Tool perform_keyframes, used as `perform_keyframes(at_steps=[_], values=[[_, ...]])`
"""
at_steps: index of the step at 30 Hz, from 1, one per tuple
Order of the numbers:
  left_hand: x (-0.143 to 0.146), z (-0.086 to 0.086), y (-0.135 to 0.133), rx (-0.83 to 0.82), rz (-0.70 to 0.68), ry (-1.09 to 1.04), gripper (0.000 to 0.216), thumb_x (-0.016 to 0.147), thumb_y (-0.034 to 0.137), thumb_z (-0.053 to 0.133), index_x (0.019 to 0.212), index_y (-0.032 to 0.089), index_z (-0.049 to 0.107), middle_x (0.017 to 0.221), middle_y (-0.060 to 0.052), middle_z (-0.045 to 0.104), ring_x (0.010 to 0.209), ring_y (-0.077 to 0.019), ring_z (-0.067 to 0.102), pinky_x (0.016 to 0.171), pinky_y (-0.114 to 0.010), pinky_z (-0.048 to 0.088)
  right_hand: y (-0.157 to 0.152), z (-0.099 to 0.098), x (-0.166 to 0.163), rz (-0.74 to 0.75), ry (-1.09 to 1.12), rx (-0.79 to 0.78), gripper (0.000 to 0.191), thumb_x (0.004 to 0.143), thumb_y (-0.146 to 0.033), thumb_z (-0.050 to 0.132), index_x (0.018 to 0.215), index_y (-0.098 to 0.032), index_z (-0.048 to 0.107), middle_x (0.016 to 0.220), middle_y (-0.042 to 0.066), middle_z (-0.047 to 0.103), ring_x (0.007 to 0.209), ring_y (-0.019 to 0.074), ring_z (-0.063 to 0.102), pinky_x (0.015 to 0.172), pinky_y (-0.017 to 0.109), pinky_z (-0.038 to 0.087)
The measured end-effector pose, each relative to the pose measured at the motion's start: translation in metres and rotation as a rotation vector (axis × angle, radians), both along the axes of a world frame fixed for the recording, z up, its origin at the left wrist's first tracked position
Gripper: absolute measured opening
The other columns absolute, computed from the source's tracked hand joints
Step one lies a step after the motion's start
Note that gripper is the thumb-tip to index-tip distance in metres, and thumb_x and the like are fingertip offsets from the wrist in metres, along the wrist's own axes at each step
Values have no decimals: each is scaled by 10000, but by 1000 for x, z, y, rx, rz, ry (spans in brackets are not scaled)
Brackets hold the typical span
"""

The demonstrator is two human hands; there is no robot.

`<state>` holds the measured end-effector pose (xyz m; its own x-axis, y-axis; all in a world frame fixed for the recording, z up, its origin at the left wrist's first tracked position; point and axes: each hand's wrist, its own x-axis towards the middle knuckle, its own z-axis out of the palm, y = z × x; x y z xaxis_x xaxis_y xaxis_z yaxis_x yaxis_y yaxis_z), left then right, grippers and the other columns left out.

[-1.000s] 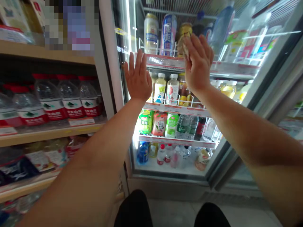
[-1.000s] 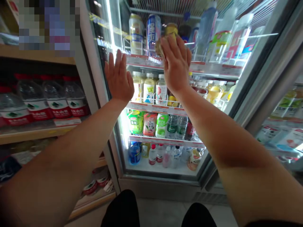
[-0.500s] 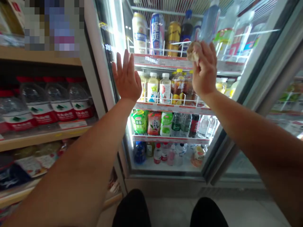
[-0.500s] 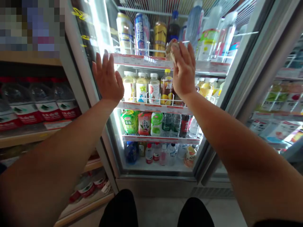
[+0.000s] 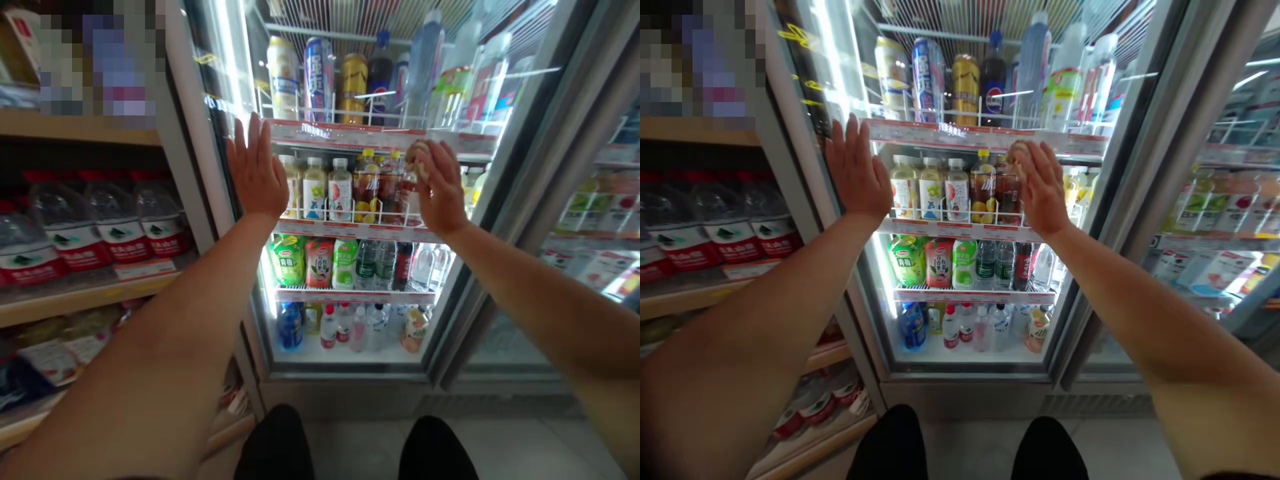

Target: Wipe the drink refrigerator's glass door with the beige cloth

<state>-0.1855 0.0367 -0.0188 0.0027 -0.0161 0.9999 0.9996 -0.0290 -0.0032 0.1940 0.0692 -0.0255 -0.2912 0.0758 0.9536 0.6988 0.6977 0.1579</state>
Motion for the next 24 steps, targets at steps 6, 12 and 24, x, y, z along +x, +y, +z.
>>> perform_keyframes(at_steps=[6,12,24], values=[[24,-1,-51,-160,-114,-50,575,1044,276,307,1598,125,328,1708,-21,271,1608,-207,110,1336,-495,89,0,-16,24,34,-56,22,512,1064,-376,334,1569,-347,419,1616,33,463,1539,297,357,1261,578,315],[21,-1,-42,-148,-143,-53,581,1052,321,297,1596,120,321,1714,-4,250,1610,-172,61,1340,-486,47,-3,-60,30,53,15,81,535,1066,-300,356,1598,-363,361,1647,37,417,1546,297,348,1260,605,327],[7,-5,-27,-83,-267,-28,585,1041,376,327,1606,224,336,1704,32,267,1612,-154,55,1350,-508,12,-14,-60,-33,104,-63,177,609,1053,-174,394,1612,-401,310,1601,30,486,1542,267,365,1241,582,388]])
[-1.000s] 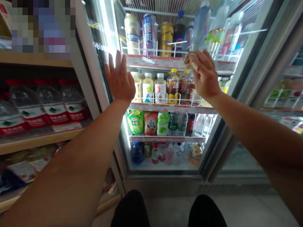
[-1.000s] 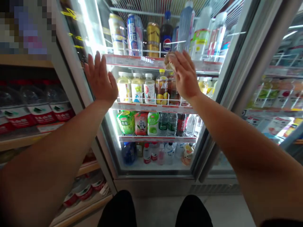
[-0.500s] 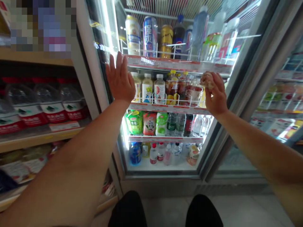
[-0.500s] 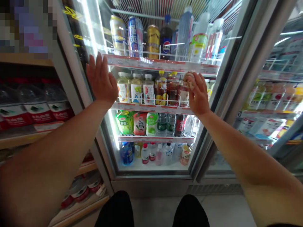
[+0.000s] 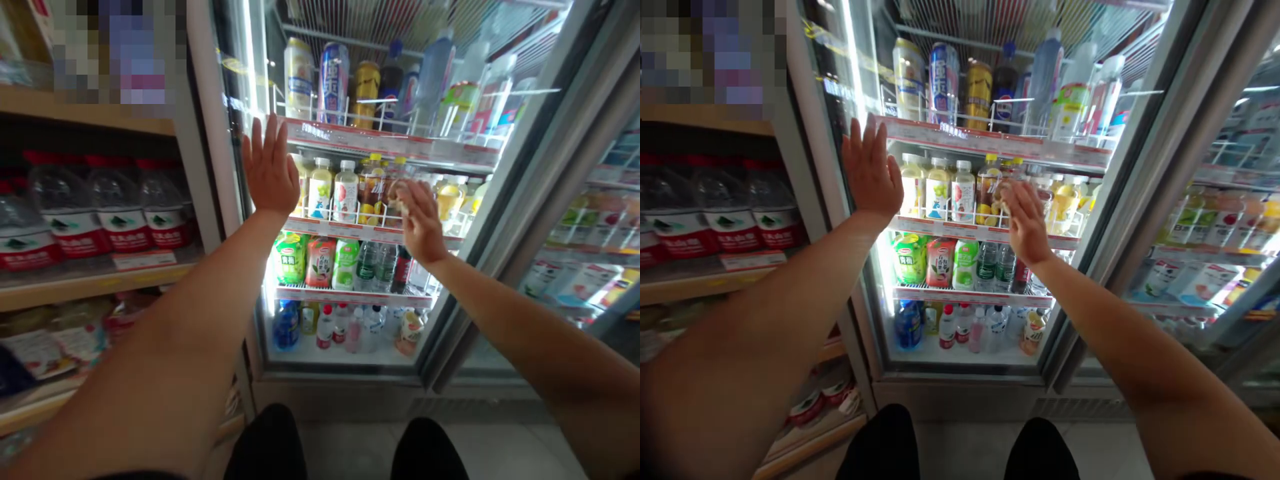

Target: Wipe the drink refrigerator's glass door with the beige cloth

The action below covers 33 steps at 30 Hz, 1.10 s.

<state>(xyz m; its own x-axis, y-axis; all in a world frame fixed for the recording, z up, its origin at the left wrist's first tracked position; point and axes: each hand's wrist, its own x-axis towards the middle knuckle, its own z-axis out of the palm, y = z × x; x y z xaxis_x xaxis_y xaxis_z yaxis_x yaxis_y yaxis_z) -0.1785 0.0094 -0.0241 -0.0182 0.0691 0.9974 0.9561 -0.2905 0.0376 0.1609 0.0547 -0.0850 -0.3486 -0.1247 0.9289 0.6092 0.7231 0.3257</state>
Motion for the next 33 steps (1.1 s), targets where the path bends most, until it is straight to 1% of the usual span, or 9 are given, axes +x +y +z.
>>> perform_keyframes(at_steps=[3,5,9,12,17,23,27,29,33], values=[[0,0,0,-12,7,19,578,1048,362,316,1607,219,345,1702,16,272,1614,-174,65,1347,-529,27,-7,-20,-25,76,-352,39,683,1036,-123,444,1620,-429,267,1535,13,572,1505,234,431,1229,516,424],[-1,0,1,-10,3,10,578,1050,373,288,1607,231,344,1701,44,267,1613,-162,50,1350,-520,30,-9,-19,-40,70,-506,1,671,1036,-124,449,1607,-441,296,1528,-17,584,1488,221,457,1230,488,426],[-3,-1,7,13,48,12,575,1053,371,250,1605,230,323,1702,87,238,1603,-91,1,1350,-494,36,-8,7,-67,48,-281,-33,603,1049,-152,438,1585,-420,370,1568,-17,537,1516,240,413,1247,489,392],[-3,-2,6,3,39,19,581,1047,362,259,1615,249,300,1702,116,213,1600,-80,-14,1354,-491,23,-10,14,-84,48,-132,-15,577,1061,-167,409,1582,-413,378,1563,-4,540,1515,251,413,1243,520,389],[1,-3,-3,-25,-31,-8,599,1023,358,308,1620,313,323,1693,123,239,1610,-133,31,1363,-477,16,-16,9,-101,61,-357,-53,553,1058,-178,429,1555,-420,426,1550,-29,558,1505,220,428,1264,482,368],[3,-2,-7,-44,-42,-36,601,1001,337,352,1602,331,367,1687,113,258,1609,-135,53,1364,-453,17,-17,19,-113,58,-224,-108,505,1069,-195,382,1534,-366,479,1570,-4,535,1530,226,384,1282,492,328],[2,-2,-3,-49,3,-30,591,1021,377,287,1594,260,375,1690,103,253,1609,-130,53,1361,-466,14,-22,19,-119,29,-373,-132,492,1062,-220,420,1508,-413,500,1564,-37,542,1520,213,402,1284,474,334],[1,-2,-1,-42,28,-20,599,1037,409,231,1597,236,359,1693,109,245,1608,-115,31,1360,-453,11,-22,31,-120,18,-395,-144,519,1056,-204,397,1512,-434,485,1578,-55,523,1532,209,380,1298,474,313],[0,-3,1,-28,57,-4,603,1052,419,165,1601,242,343,1697,107,245,1600,-74,-16,1357,-430,15,-13,68,-128,18,-192,-147,554,1046,-177,327,1545,-387,447,1613,-25,471,1567,232,305,1322,508,241]])
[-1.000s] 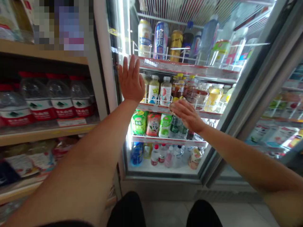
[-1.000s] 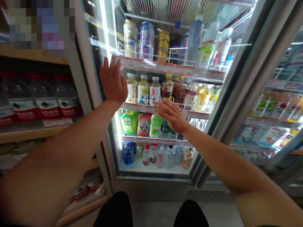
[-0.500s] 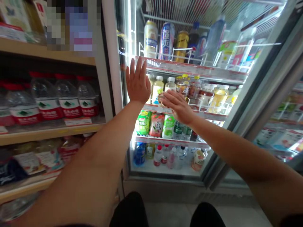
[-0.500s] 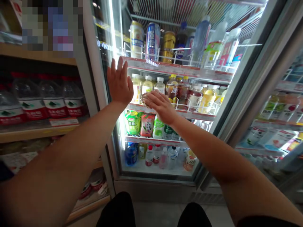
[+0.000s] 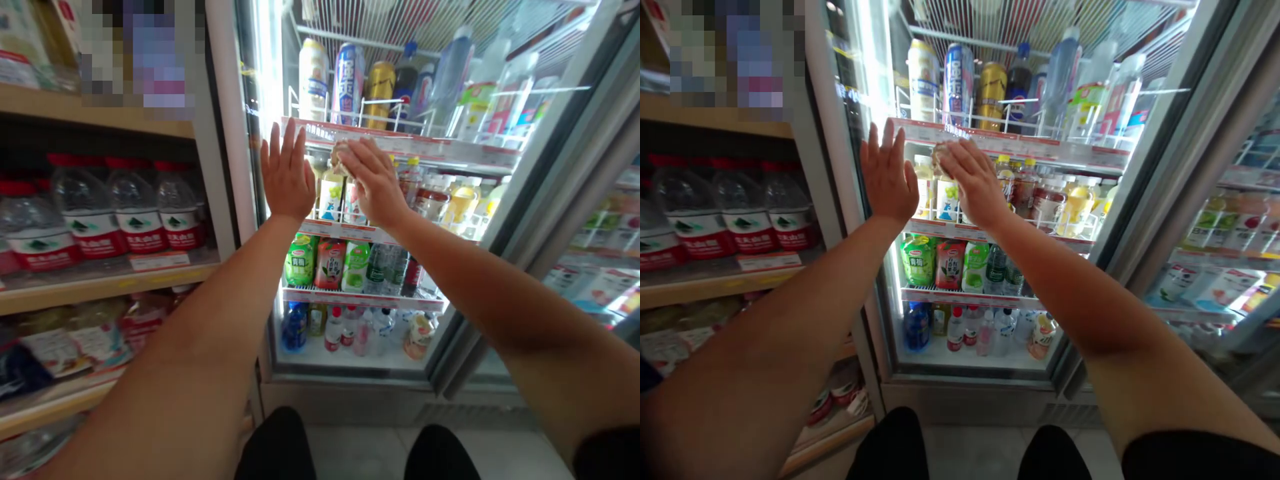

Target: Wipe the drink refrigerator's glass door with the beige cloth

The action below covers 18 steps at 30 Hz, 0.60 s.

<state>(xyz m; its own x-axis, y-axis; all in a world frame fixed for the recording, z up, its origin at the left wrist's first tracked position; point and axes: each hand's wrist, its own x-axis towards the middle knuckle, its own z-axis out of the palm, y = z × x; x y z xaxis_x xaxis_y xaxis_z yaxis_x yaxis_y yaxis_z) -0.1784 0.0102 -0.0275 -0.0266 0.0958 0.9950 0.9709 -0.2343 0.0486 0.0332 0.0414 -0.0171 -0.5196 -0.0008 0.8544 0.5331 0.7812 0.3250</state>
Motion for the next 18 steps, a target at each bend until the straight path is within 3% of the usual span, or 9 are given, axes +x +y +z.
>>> perform_keyframes(at_steps=[6,11,15,18], values=[[3,-1,-4,-8,20,18,592,1056,384,203,1597,193,349,1705,47,260,1606,-101,-16,1348,-456,14,10,19,-19,23,20,13,580,1049,-305,408,1607,-413,296,1615,-32,448,1574,272,284,1310,596,216],[1,-1,-3,-9,-16,16,589,1066,402,206,1598,188,339,1708,54,246,1603,-105,-11,1343,-466,4,17,46,-25,19,96,21,564,1048,-356,409,1602,-400,313,1658,-26,388,1593,279,228,1330,551,184],[0,-2,-5,10,-53,33,569,1057,356,245,1606,238,337,1707,61,235,1609,-123,5,1341,-518,22,19,44,-32,47,146,58,567,1058,-330,387,1610,-406,283,1635,-27,422,1592,269,235,1328,579,166],[0,-2,-8,-4,-32,34,578,1047,343,243,1615,287,331,1702,72,239,1611,-137,32,1346,-517,56,14,46,-35,49,103,71,521,1063,-264,358,1570,-385,383,1605,-37,471,1573,246,293,1325,555,210]])
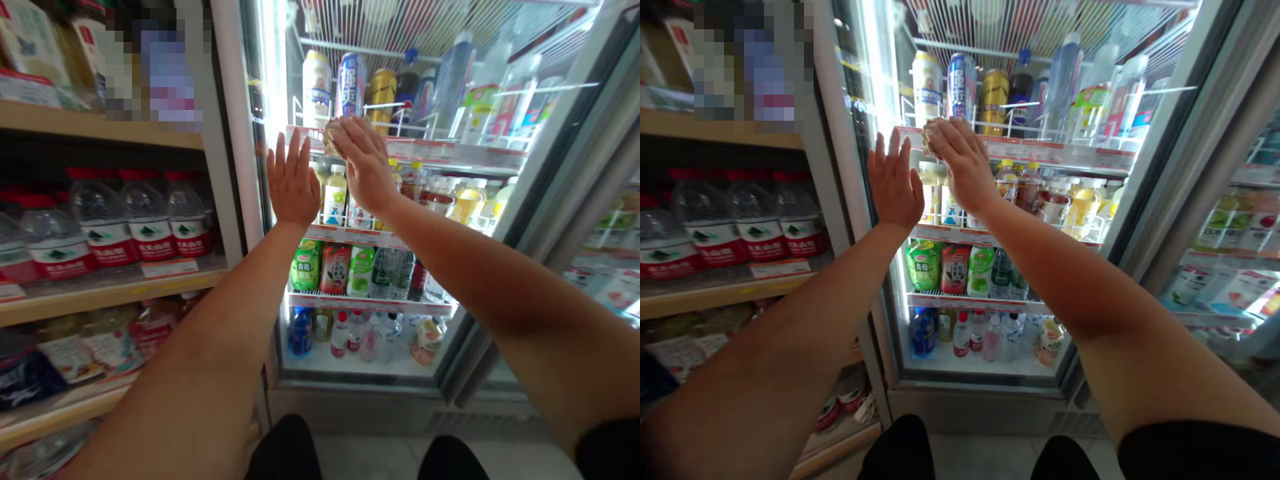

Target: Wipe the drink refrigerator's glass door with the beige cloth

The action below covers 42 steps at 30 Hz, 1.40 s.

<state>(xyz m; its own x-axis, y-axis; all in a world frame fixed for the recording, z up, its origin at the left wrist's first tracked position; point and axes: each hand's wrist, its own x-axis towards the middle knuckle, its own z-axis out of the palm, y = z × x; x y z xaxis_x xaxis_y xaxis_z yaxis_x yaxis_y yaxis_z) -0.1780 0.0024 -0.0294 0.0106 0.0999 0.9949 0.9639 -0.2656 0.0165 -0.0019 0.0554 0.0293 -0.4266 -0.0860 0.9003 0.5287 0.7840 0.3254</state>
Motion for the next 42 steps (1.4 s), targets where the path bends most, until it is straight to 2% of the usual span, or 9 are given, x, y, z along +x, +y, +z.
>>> perform_keyframes(at_steps=[3,8,14,19,25,29,32,38,42], values=[[0,0,0,-18,-2,-15,608,1034,411,267,1625,269,304,1706,98,206,1611,-142,-24,1346,-515,16,-9,25,5,-38,25,-15,465,1070,-218,337,1494,-298,511,1597,-31,497,1551,206,333,1328,436,235],[2,0,-1,25,-12,-13,585,1043,332,259,1620,266,328,1696,55,260,1610,-143,54,1347,-518,56,-16,54,9,-87,262,-35,503,1053,-156,328,1549,-132,411,1656,50,412,1574,215,278,1333,417,204],[6,-1,-9,-5,4,92,636,1031,320,336,1656,296,220,1725,28,185,1611,-201,22,1341,-514,103,-28,18,-15,-85,84,-93,658,927,-37,359,1574,-155,359,1679,8,372,1596,161,205,1337,339,167],[4,-1,-8,-93,-59,281,586,1019,420,399,1590,290,369,1660,-29,380,1601,-267,157,1313,-555,144,-48,9,-16,129,16,-234,815,919,-124,390,1651,-169,34,1712,18,299,1527,123,372,1193,233,423],[5,0,-10,-106,-43,275,598,974,468,480,1550,311,446,1609,-31,462,1554,-292,310,1301,-509,213,-33,5,45,-1,-99,-105,799,907,-175,505,1645,-216,202,1710,16,298,1586,193,252,1319,377,260],[2,-1,-9,-134,-44,263,637,962,464,468,1568,276,420,1608,-56,456,1547,-315,312,1298,-514,208,-8,-8,111,-214,93,-38,624,1019,-295,415,1630,-252,293,1710,44,294,1604,295,183,1311,590,167],[1,-2,-10,-119,-38,275,637,968,468,434,1562,241,418,1602,-82,451,1539,-319,314,1293,-515,209,5,-24,148,-303,171,-61,616,1040,-377,388,1628,-217,302,1704,102,298,1596,323,206,1289,628,137],[29,22,-9,-19,9,158,450,1031,537,310,1301,283,565,1366,-98,592,1389,-270,463,1226,-539,325,9,-47,159,-270,184,-82,608,1051,-399,348,1645,-312,247,1710,47,299,1605,295,168,1292,628,148],[55,41,11,27,64,21,281,1038,438,388,1160,250,556,1477,-88,516,1490,-223,321,1247,-524,255,7,-48,156,-258,192,-80,597,1056,-399,319,1644,-328,246,1700,35,326,1600,294,194,1293,621,151]])
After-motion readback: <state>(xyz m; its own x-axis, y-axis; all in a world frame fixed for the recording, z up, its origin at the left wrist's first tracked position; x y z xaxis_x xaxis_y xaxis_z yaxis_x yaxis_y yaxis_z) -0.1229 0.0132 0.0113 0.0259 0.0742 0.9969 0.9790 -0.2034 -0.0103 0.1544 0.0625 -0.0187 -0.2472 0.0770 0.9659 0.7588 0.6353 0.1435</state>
